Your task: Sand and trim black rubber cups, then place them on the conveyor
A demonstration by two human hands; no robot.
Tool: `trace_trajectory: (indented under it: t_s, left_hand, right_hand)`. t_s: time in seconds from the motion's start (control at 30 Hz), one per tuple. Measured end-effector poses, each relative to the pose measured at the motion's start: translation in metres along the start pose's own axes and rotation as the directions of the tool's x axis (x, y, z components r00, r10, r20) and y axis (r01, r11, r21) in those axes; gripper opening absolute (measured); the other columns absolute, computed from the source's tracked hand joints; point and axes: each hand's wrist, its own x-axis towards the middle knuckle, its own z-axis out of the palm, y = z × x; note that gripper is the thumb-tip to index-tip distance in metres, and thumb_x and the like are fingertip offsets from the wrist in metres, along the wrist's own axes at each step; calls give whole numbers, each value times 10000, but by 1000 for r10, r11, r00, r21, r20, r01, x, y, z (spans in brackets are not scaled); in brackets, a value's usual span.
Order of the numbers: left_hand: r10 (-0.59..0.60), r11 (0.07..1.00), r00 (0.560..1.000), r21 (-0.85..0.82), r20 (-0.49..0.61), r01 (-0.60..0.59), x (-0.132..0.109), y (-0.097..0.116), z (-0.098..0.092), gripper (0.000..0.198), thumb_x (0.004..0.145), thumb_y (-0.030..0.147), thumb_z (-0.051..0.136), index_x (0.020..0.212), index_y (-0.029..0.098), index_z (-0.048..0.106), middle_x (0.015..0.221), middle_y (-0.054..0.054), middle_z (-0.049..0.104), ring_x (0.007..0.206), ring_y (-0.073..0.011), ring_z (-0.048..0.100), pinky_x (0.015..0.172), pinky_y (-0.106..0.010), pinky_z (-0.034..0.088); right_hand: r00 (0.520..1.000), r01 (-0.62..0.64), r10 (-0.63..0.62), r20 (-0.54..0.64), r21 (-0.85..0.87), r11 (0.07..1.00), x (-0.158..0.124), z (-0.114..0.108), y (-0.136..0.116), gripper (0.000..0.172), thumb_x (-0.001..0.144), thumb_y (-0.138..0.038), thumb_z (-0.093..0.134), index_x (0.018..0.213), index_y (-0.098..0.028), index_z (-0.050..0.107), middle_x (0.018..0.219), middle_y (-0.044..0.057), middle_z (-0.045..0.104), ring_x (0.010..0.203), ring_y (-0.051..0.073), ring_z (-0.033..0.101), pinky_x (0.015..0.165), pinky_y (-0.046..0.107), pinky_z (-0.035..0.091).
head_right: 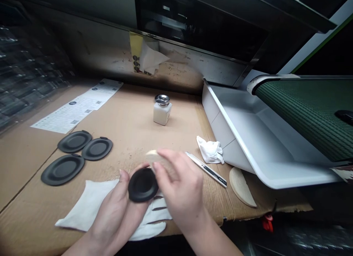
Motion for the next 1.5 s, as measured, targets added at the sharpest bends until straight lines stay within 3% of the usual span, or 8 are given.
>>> trace_trajectory:
  t_s: [0.37,0.6,0.83,0.97,1.07,1.17,1.3,1.5]
  left_hand:
    - [-17,993,999,116,29,14,-1,2,1,425,857,474,377,1027,153,600,1045,-109,641,1075,-250,533,964,-369,369]
    - [9,983,995,182,95,-26,1,-2,-2,444,870,475,327,1013,148,591,1036,-99,617,1059,-233,521,970,-369,369]
    - [-4,986,1000,164,13,2,3,1,0,386,864,454,377,974,161,603,1013,-85,642,1039,-216,551,907,-317,420]
    - [4,992,1000,124,-15,-2,3,0,2,388,865,434,391,1029,141,586,1032,-120,649,1056,-266,556,926,-394,412]
    - [-22,996,1000,87,22,20,2,1,2,421,860,446,390,1047,116,573,1065,-169,641,1084,-304,543,961,-423,377]
    - [-47,998,998,45,34,45,1,3,1,434,851,471,389,1035,124,573,1062,-181,642,1085,-309,545,981,-426,352]
    - [-69,998,997,12,39,69,0,5,1,414,850,480,383,1031,164,579,1051,-161,647,1066,-284,554,964,-441,358]
    - [-80,997,997,18,21,80,-2,7,5,392,848,450,420,1132,212,547,1082,-137,637,1008,-241,580,889,-379,411]
  right_hand:
    - [971,152,-152,184,15,988,-36,15,2,203,829,-152,519,1024,-173,571,842,21,629,786,126,568,739,248,457]
    - [845,473,-349,405,-260,842,-27,-18,16,195,833,-107,489,985,-146,604,645,1,526,599,113,442,513,247,342]
    - [709,705,-600,372,-352,616,-1,-11,17,199,813,-145,537,1002,-125,597,719,16,620,591,120,459,479,280,312]
    - [838,540,-491,239,-232,809,2,-23,37,256,813,-120,560,1063,-177,571,832,17,663,669,116,526,608,261,425]
    - [931,363,-350,104,-371,855,-8,-37,61,312,800,-120,588,1102,-190,565,878,31,671,747,134,567,703,264,444]
    - [944,330,-267,193,-559,761,-27,-44,72,283,806,-167,590,1088,-194,589,863,24,676,758,153,572,695,269,432]
    - [900,387,-223,376,-447,806,-40,-47,62,344,835,-371,550,1121,-181,575,1009,53,649,892,192,558,780,318,432]
    - [947,184,8,321,-564,805,-10,-51,79,250,884,-306,444,1038,-168,585,955,58,636,880,184,567,738,305,441]
